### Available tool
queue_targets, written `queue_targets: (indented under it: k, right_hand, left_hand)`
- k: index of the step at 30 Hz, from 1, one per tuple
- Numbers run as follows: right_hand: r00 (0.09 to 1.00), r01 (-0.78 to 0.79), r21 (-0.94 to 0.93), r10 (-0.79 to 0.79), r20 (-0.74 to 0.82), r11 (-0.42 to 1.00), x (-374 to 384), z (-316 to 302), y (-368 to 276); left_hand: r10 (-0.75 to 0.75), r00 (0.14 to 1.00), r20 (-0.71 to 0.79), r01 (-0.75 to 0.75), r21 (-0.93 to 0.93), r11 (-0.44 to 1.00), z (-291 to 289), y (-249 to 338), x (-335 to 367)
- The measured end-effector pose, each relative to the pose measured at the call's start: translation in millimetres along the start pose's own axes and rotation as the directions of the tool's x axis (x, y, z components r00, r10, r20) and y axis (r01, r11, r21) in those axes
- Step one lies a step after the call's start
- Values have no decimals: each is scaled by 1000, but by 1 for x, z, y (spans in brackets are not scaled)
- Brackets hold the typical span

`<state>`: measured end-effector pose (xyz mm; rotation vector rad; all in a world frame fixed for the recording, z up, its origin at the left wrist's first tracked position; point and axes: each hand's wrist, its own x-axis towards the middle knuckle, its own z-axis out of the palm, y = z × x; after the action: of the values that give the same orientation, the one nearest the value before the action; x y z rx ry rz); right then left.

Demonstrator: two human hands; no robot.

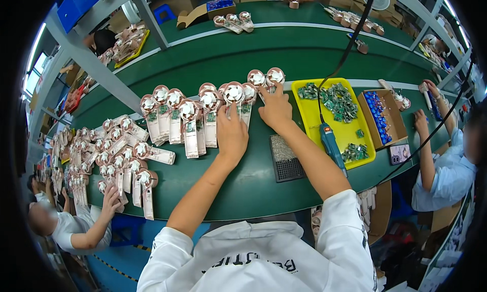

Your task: Assembling small portable hand fans by installing circuit boards and connecting internal wiring.

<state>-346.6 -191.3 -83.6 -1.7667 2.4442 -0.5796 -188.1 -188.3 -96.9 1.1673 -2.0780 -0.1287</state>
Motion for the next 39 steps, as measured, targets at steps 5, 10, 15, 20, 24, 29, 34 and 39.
queue_targets:
  k: [5,10,15,20,24,29,34,39]
  right_hand:
    - [996,85,43,-83,-36,995,7,8,9]
    - [983,143,102,-129,-133,984,27,6,22]
    - [966,142,97,-117,-232,985,92,1,26]
    - [963,37,19,-30,-266,999,214,17,28]
    - [918,17,-170,-82,-388,985,349,36,71]
    - [958,-133,-80,108,-267,988,464,77,84]
    - [984,-62,-40,55,-170,997,521,95,69]
    - [990,49,201,-21,-137,978,536,131,74]
  left_hand:
    - [4,1000,24,-3,-35,999,-11,-9,-1]
    - [36,999,-8,-37,-79,996,-29,-9,12]
    - [57,996,-69,-66,-141,988,-47,-19,75]
    - [67,997,-42,-65,50,997,-11,-94,203]
    - [-191,982,4,184,246,952,60,-173,323]
    - [-253,967,-30,248,340,907,145,-257,410]
    - [-348,934,80,320,245,915,218,-271,474]
    - [-331,870,366,245,260,934,227,-278,475]
